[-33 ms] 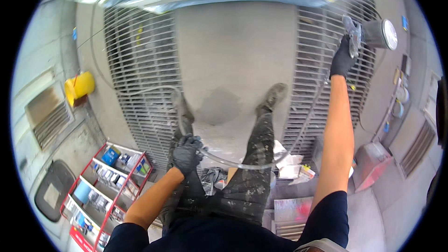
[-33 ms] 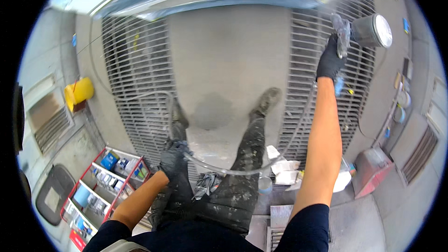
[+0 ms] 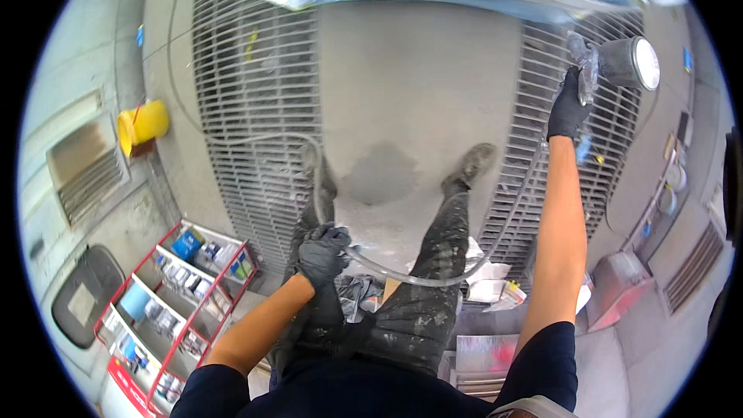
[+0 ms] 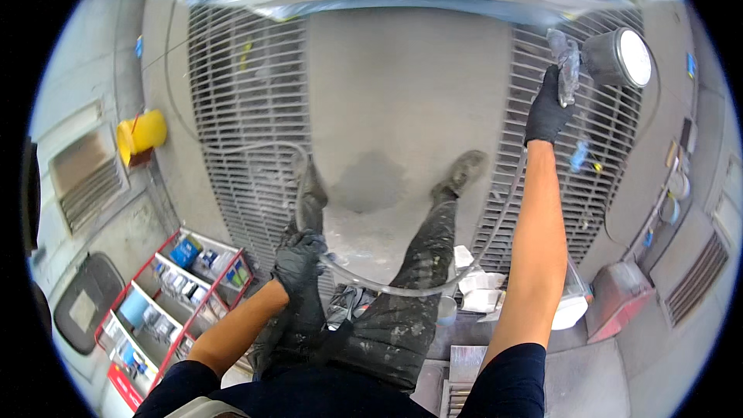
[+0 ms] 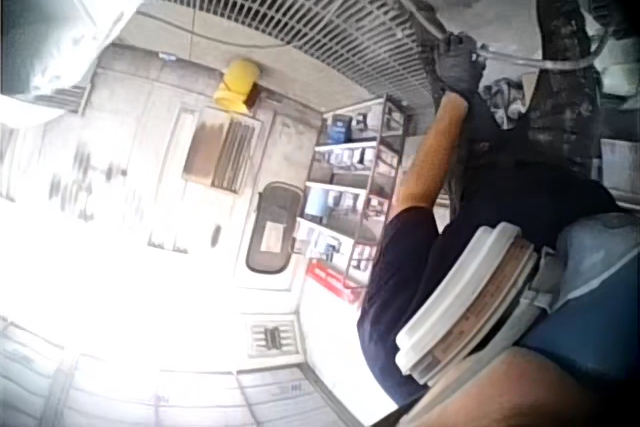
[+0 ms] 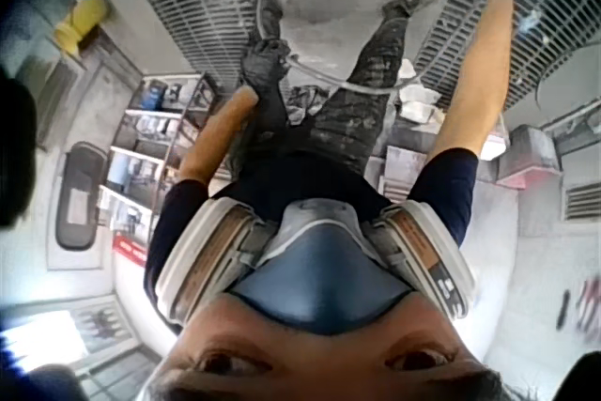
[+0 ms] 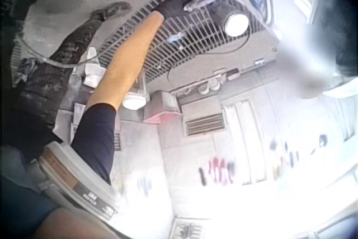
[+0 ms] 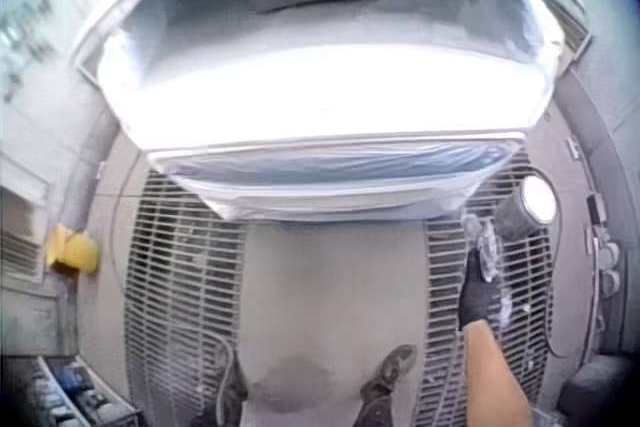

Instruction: The person spray paints a white car hood with a paint gun, then walks to a workbench to mix paint in a cup using a funnel, and returns to continue spraying the hood. The car is masked with plastic and tape, and the person wears gloves and a respirator.

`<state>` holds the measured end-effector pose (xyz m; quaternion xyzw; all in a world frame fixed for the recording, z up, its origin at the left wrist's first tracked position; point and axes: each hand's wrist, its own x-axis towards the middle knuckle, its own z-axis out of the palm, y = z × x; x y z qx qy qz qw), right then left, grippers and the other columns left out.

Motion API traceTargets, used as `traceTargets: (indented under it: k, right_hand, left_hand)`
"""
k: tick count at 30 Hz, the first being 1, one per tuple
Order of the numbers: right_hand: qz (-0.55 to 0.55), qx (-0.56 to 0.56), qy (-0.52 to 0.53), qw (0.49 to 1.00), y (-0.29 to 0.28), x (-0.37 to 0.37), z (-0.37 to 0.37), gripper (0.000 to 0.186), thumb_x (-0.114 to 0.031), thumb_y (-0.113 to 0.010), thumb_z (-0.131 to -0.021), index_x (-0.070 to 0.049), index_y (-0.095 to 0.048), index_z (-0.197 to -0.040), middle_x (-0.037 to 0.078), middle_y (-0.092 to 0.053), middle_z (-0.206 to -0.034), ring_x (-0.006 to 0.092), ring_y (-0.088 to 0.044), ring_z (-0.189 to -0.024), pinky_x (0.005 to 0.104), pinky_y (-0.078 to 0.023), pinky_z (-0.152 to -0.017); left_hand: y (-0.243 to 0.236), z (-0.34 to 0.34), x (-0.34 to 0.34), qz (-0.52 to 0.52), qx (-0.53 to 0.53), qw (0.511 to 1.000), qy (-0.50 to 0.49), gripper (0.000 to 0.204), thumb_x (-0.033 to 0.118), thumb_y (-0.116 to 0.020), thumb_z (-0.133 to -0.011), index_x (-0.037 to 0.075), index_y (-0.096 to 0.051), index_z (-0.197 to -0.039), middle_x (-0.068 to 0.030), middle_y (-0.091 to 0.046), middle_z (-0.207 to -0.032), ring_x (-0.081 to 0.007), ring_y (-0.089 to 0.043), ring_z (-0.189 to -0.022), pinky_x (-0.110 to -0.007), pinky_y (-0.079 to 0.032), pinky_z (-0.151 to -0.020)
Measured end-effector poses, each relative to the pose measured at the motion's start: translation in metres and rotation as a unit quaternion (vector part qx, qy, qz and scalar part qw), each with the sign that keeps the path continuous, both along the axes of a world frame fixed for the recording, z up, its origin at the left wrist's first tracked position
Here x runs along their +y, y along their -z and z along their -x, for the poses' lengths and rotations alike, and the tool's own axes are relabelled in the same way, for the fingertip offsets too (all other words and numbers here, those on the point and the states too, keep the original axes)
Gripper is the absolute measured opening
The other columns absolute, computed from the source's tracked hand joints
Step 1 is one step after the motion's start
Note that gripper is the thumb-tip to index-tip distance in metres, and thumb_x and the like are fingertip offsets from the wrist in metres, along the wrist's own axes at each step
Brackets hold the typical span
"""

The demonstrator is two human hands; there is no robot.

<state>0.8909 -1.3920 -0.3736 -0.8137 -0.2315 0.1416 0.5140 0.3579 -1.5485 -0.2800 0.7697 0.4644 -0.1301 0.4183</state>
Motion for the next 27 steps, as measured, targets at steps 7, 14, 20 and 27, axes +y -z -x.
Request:
traceTargets:
  k: [7, 14, 20, 27]
  right_hand:
    - [-0.056, 0.096, -0.133, 0.985, 0.054, 0.052, 0.271, 0.024, -0.015, -0.067, -0.086, 0.003, -0.065, -0.101, 0.005, -0.066, -0.091, 0.0124, -0.059, -0.082, 0.0283, -0.047, -0.075]
    - [0.013, 0.240, -0.287, 0.927, 0.073, 0.079, 0.385, 0.026, -0.025, -0.072, -0.083, -0.001, -0.064, -0.092, -0.003, -0.058, -0.072, 0.0054, -0.048, -0.060, 0.0244, -0.040, -0.053]
    - [-0.037, 0.169, -0.228, 0.958, 0.085, 0.068, 0.267, 0.022, -0.020, -0.071, -0.084, -0.001, -0.064, -0.091, 0.003, -0.063, -0.076, 0.0094, -0.052, -0.069, 0.0272, -0.045, -0.066]
    - [-0.010, 0.110, -0.135, 0.985, 0.057, 0.012, 0.039, 0.023, -0.021, -0.072, -0.083, 0.000, -0.065, -0.091, 0.005, -0.064, -0.077, 0.0114, -0.054, -0.070, 0.0288, -0.046, -0.068]
  left_hand:
    - [-0.011, 0.111, -0.008, 0.062, 0.017, 0.997, -0.050, 0.024, 0.021, -0.064, -0.073, 0.013, -0.061, -0.096, -0.0049, -0.062, -0.096, -0.0249, -0.058, -0.097, -0.037, -0.046, -0.086]
    - [-0.002, 0.141, 0.000, 0.064, -0.005, 0.993, -0.102, 0.023, 0.015, -0.065, -0.072, 0.013, -0.060, -0.094, -0.0067, -0.061, -0.092, -0.0268, -0.060, -0.089, -0.038, -0.047, -0.080]
    - [0.009, 0.045, 0.020, 0.073, 0.062, 0.995, -0.017, 0.031, 0.021, -0.071, -0.066, 0.013, -0.060, -0.094, -0.0089, -0.060, -0.092, -0.0303, -0.060, -0.086, -0.042, -0.047, -0.075]
    - [0.033, -0.085, 0.004, 0.045, 0.073, 0.995, 0.048, 0.033, 0.022, -0.074, -0.063, 0.010, -0.059, -0.089, -0.0100, -0.060, -0.090, -0.0316, -0.059, -0.088, -0.044, -0.047, -0.075]
